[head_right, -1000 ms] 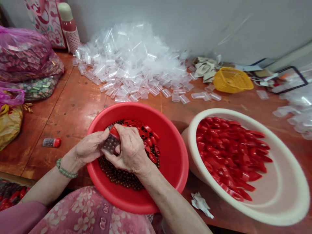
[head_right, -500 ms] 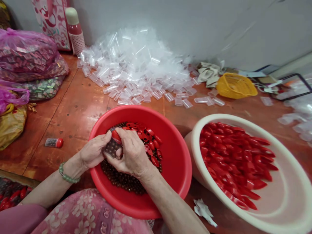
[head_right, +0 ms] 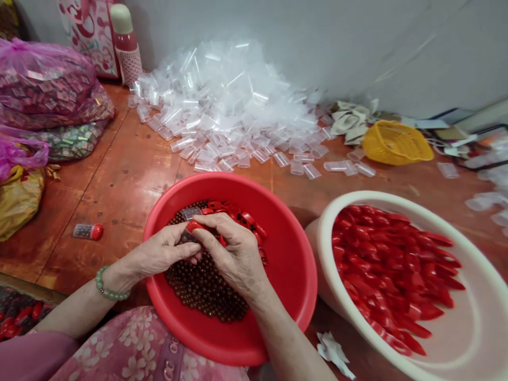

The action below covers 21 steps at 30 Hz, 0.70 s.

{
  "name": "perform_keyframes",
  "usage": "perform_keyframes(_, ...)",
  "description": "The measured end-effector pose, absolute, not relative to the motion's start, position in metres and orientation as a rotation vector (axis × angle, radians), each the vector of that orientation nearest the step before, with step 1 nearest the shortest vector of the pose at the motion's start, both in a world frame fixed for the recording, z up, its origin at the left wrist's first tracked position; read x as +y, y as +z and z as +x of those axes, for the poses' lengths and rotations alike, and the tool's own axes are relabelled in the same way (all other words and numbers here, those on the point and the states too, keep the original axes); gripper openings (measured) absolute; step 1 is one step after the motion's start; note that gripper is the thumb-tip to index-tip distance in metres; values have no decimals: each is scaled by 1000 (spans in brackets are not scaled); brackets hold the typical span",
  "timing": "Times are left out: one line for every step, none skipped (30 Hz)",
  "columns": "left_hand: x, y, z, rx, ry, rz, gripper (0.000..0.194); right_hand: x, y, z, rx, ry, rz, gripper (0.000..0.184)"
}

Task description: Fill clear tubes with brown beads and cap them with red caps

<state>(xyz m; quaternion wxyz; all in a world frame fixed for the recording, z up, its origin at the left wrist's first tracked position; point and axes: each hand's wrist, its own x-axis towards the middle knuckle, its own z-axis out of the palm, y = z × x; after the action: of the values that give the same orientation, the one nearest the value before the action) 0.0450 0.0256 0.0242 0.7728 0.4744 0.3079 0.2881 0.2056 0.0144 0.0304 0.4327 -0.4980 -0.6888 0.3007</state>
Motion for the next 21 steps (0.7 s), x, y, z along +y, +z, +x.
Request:
perform_keyframes(26, 24, 46, 676, 629, 1046, 19, 14, 31, 205, -1725, 753, -1242, 14)
perform_keyframes(26, 24, 46, 684, 632, 1063, 19, 14, 31, 205, -1737, 757, -1237, 14)
perform_keyframes(26, 23, 46, 695, 633, 1075, 19, 14, 31, 205, -1747, 757, -1228, 14)
perform_keyframes(26, 23, 46, 705, 628, 1081, 18, 14, 31, 204, -1754, 750, -1216, 13)
perform_keyframes(26, 22, 47, 711, 622, 1076, 17, 13, 30, 204, -1755, 736, -1209, 14)
perform_keyframes(26, 22, 47, 712, 616, 1061, 16, 13, 29, 203, -1755, 712, -1209, 14)
perform_keyframes(26, 22, 47, 707, 617, 1041, 17, 12, 28, 201, -1756, 672, -1217, 14)
perform_keyframes(26, 22, 46, 694, 624, 1020, 19, 11, 26, 200, -1763, 615, -1225, 15)
perform_keyframes(26, 22, 46, 675, 635, 999, 21, 10, 25, 199, -1786, 547, -1224, 16)
perform_keyframes(26, 23, 45, 658, 651, 978, 24, 9, 24, 198, -1827, 472, -1213, 18)
perform_keyframes(26, 23, 44, 648, 665, 961, 26, 9, 23, 198, -1882, 401, -1194, 21)
perform_keyframes(26, 24, 43, 645, 673, 950, 27, 8, 22, 197, -1947, 341, -1170, 27)
perform_keyframes(27, 24, 42, 647, 675, 941, 29, 8, 21, 197, -2013, 297, -1147, 37)
perform_keyframes(27, 25, 41, 651, 673, 930, 31, 8, 20, 197, -2076, 261, -1129, 48)
perform_keyframes(28, 25, 40, 649, 667, 912, 33, 8, 20, 197, -2127, 227, -1122, 59)
perform_keyframes(28, 24, 39, 642, 657, 886, 35, 9, 20, 196, -2162, 190, -1121, 66)
perform_keyframes(28, 24, 39, 627, 654, 858, 37, 9, 20, 195, -2181, 150, -1119, 68)
perform_keyframes(29, 23, 39, 609, 661, 828, 38, 9, 20, 194, -2185, 103, -1115, 68)
perform_keyframes(29, 23, 39, 592, 670, 800, 38, 10, 21, 193, -2183, 57, -1111, 67)
perform_keyframes(29, 22, 40, 578, 679, 774, 38, 10, 21, 192, -2186, 15, -1106, 65)
perform_keyframes(29, 22, 40, 570, 687, 749, 38, 10, 22, 191, -2199, -19, -1103, 65)
